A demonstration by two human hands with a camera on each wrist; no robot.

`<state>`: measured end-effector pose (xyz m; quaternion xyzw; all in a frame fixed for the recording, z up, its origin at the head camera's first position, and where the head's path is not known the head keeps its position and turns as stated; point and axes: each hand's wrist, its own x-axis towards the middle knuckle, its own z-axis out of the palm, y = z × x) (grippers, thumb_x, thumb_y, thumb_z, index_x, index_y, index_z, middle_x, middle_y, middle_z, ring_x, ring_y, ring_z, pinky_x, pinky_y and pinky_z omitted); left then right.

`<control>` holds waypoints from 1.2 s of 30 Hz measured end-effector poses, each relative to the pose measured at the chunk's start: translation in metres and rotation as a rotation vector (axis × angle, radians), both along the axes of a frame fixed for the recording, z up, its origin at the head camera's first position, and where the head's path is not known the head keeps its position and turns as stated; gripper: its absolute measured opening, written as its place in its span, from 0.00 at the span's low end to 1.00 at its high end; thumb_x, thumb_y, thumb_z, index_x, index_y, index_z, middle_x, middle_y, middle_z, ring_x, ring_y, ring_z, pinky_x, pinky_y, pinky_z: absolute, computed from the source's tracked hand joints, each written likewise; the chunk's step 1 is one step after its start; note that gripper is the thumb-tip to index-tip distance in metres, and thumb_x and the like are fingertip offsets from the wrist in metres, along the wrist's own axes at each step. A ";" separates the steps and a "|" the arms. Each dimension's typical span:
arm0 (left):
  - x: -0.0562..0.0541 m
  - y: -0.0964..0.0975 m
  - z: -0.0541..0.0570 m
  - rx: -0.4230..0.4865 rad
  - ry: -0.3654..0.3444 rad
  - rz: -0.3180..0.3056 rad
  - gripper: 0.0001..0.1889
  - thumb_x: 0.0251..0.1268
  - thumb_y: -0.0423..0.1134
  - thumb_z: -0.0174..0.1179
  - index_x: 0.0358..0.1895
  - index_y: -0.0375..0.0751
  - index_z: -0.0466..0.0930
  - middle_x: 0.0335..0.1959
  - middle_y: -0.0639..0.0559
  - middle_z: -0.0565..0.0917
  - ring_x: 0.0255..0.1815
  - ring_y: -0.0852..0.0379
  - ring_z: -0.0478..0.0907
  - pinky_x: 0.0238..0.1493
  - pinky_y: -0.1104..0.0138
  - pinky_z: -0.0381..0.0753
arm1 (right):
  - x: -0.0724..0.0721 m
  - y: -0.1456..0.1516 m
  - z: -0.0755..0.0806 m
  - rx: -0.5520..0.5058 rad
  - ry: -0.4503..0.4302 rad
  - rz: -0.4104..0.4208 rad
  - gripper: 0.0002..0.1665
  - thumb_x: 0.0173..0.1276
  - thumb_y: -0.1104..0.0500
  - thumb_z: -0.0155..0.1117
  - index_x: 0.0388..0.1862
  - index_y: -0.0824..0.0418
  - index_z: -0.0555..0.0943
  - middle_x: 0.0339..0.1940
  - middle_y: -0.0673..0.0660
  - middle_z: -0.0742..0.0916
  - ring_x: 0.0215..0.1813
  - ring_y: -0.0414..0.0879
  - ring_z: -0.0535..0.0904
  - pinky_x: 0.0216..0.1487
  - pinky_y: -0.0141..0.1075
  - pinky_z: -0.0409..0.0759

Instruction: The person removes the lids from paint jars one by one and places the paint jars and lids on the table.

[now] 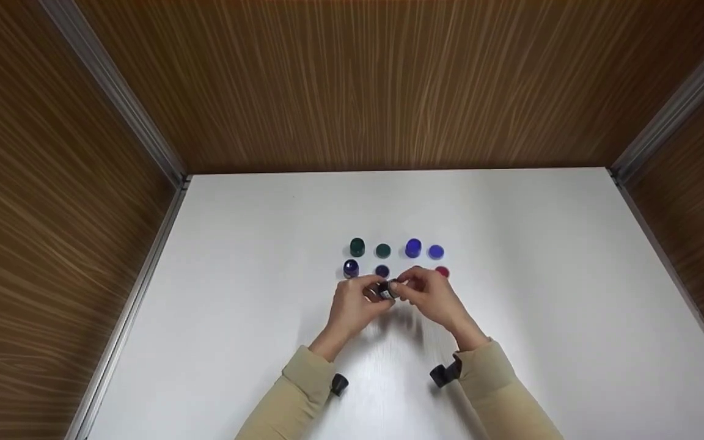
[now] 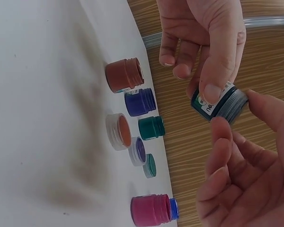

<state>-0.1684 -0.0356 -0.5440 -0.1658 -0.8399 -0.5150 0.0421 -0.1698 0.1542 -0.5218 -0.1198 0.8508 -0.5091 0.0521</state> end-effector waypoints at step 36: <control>0.000 0.001 0.001 -0.069 0.053 0.052 0.15 0.48 0.34 0.75 0.42 0.39 0.86 0.28 0.54 0.85 0.25 0.62 0.81 0.28 0.72 0.79 | -0.001 0.002 -0.002 -0.022 -0.022 -0.018 0.20 0.67 0.52 0.69 0.50 0.65 0.80 0.30 0.53 0.83 0.30 0.45 0.78 0.32 0.34 0.78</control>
